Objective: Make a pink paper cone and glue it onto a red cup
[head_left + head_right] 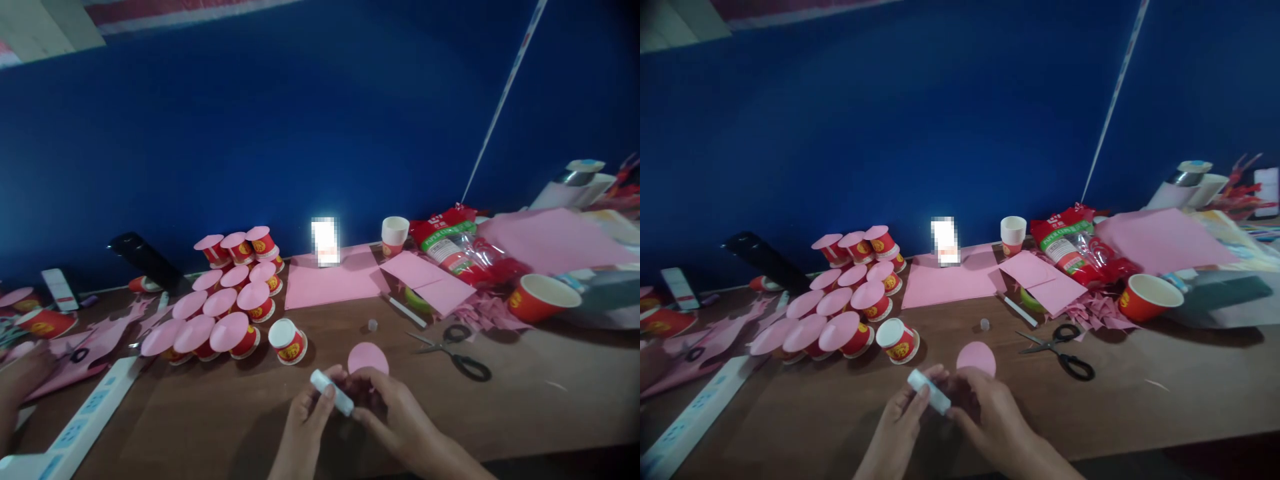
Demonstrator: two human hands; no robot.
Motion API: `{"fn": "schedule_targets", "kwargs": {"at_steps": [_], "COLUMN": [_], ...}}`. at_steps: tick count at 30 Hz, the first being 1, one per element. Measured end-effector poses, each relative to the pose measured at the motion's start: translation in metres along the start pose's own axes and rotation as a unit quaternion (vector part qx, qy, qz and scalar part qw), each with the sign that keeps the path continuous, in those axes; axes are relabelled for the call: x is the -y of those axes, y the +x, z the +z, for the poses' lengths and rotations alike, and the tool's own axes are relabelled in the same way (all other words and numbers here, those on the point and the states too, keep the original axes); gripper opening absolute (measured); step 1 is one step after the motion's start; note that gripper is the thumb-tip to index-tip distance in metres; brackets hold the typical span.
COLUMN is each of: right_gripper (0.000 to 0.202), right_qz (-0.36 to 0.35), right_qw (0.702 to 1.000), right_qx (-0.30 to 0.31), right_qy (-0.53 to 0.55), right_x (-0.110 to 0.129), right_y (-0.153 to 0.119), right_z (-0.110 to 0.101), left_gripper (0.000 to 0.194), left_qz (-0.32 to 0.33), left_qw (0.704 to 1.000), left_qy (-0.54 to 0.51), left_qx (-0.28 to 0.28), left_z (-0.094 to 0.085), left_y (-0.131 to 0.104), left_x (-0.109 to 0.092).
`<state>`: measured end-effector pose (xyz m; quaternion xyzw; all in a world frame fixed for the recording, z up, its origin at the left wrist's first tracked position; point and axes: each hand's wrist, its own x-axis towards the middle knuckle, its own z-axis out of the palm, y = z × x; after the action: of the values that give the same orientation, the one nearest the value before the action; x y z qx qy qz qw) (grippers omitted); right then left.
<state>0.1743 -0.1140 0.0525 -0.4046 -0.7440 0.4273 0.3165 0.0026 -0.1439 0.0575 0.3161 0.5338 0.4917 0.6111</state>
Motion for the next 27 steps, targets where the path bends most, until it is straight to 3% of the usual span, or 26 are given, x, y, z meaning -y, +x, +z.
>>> {"fn": "schedule_targets", "kwargs": {"at_steps": [2,4,10,15,21,27], "right_gripper": [0.026,0.032,0.046,0.04,0.036,0.026], "right_qz": [-0.033,-0.052,-0.081,-0.061,-0.08,-0.108], "right_qw": [0.986,0.965,0.93,0.921,0.89,0.883], "right_qx": [-0.054,-0.06,-0.022,0.007,0.079,0.049], "right_qy": [-0.153,-0.25,-0.358,-0.384,-0.442,-0.455], "right_x": [-0.013,-0.024,-0.035,-0.027,-0.017,-0.012], "right_y": [0.001,0.003,0.01,0.022,0.059,0.104], "right_z": [-0.008,-0.015,-0.019,-0.02,-0.01,0.007], "left_gripper": [0.05,0.054,0.056,0.053,0.055,0.057], "left_qz": [0.002,-0.016,-0.071,-0.069,-0.054,-0.054], "left_qw": [0.999,0.997,0.991,0.994,0.995,0.994], "left_qy": [-0.012,-0.018,-0.023,-0.024,0.028,0.054], "left_qx": [-0.051,-0.077,-0.109,-0.086,-0.074,-0.081], "left_z": [-0.012,-0.025,-0.051,-0.048,-0.032,-0.027], "left_y": [0.0,-0.002,-0.008,-0.003,0.001,-0.005], "left_x": [0.003,0.005,0.015,0.018,0.012,0.004]}}
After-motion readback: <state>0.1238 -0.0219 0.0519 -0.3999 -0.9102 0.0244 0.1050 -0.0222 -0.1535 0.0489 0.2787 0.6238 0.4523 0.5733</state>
